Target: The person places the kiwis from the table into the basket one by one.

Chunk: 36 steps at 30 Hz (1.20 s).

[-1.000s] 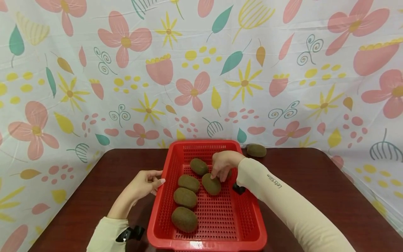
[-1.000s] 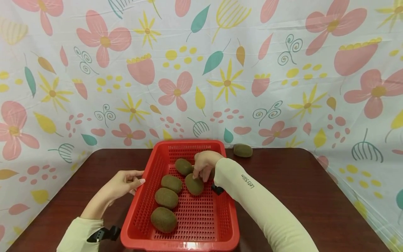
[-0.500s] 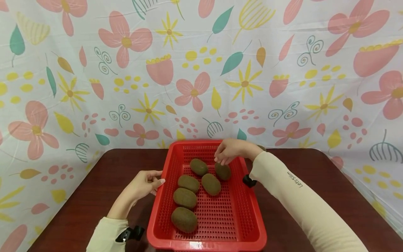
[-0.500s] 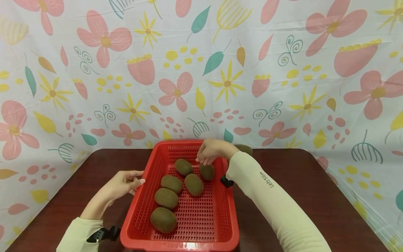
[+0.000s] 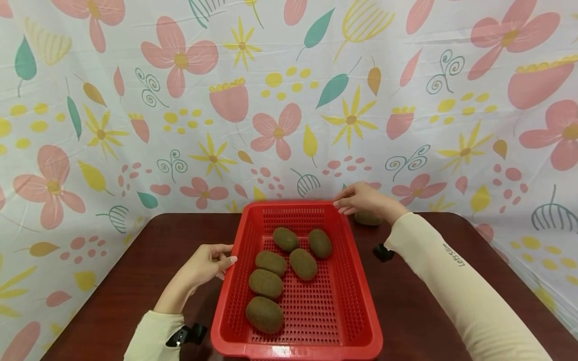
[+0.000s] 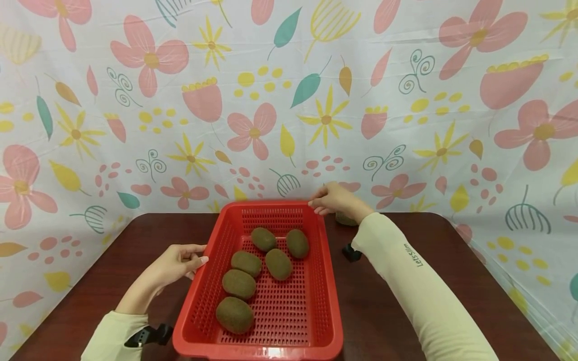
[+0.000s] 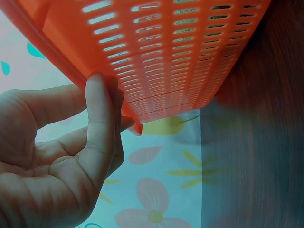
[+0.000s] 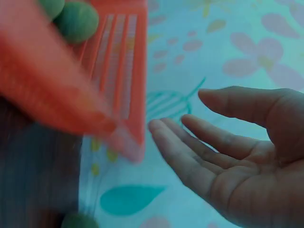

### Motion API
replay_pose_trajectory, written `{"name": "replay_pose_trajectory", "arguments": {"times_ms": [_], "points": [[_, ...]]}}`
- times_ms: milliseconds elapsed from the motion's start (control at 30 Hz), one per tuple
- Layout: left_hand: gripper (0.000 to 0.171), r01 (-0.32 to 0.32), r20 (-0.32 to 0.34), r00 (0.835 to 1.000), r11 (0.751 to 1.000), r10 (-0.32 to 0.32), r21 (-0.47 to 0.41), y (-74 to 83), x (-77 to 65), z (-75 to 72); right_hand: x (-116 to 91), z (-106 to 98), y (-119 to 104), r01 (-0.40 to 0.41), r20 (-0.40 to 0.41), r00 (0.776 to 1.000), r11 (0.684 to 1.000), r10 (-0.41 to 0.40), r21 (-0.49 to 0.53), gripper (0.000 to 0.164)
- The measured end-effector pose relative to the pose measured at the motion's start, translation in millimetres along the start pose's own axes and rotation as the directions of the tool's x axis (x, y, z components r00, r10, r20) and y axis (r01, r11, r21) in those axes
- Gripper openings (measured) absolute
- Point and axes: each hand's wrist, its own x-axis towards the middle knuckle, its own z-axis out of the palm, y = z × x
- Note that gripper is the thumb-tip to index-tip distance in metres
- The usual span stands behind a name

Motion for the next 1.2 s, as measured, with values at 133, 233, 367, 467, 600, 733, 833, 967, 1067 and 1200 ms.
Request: {"name": "replay_pose_trajectory", "arguments": {"times_ms": [133,233,367,467,600,733,833,967,1067,1200], "points": [[0.046,0.000,-0.001,1.000,1.000,0.000,0.004,-0.5,0.4,0.1,0,-11,19,0.032,-0.055,0.998,0.997,-0.028,0.063,0.040],[0.046,-0.002,-0.005,1.000,1.000,0.002,0.008,-0.8,0.9,0.0,-1,-18,31,0.035,-0.105,0.994,0.998,-0.029,0.060,0.042],[0.046,0.001,-0.008,1.000,1.000,-0.001,0.004,-1.0,1.1,-0.3,-1,-25,44,0.031,-0.155,0.988,0.999,-0.025,0.036,0.045],[0.047,0.001,-0.002,1.000,1.000,-0.001,-0.006,-1.5,1.0,-0.2,-1,-31,54,0.025,-0.175,0.984,0.998,-0.013,0.065,0.047],[0.047,-0.003,0.006,1.000,1.000,0.004,-0.013,-1.8,1.2,0.1,1,-37,65,0.006,-0.206,0.979,0.996,0.013,0.093,0.048],[0.046,0.006,-0.006,1.000,1.000,-0.006,-0.009,-2.1,1.7,0.1,5,-39,75,0.003,-0.233,0.972,0.998,0.013,0.068,0.048],[0.046,0.008,-0.014,1.000,1.000,-0.008,-0.008,-2.2,2.0,-0.2,10,-38,84,-0.008,-0.270,0.963,0.999,0.017,0.031,0.048],[0.046,0.010,-0.016,1.000,1.000,-0.010,-0.013,-2.4,1.9,-0.1,16,-34,97,-0.032,-0.336,0.942,0.997,0.005,-0.073,0.045],[0.046,0.012,-0.014,1.000,1.000,-0.012,-0.014,-2.8,1.8,0.1,19,-31,107,-0.017,-0.365,0.930,0.985,-0.048,-0.173,0.042],[0.046,0.007,-0.013,1.000,1.000,-0.007,-0.015,-3.3,1.9,0.2,24,-27,119,0.005,-0.358,0.926,0.954,-0.118,-0.300,0.043]]}}
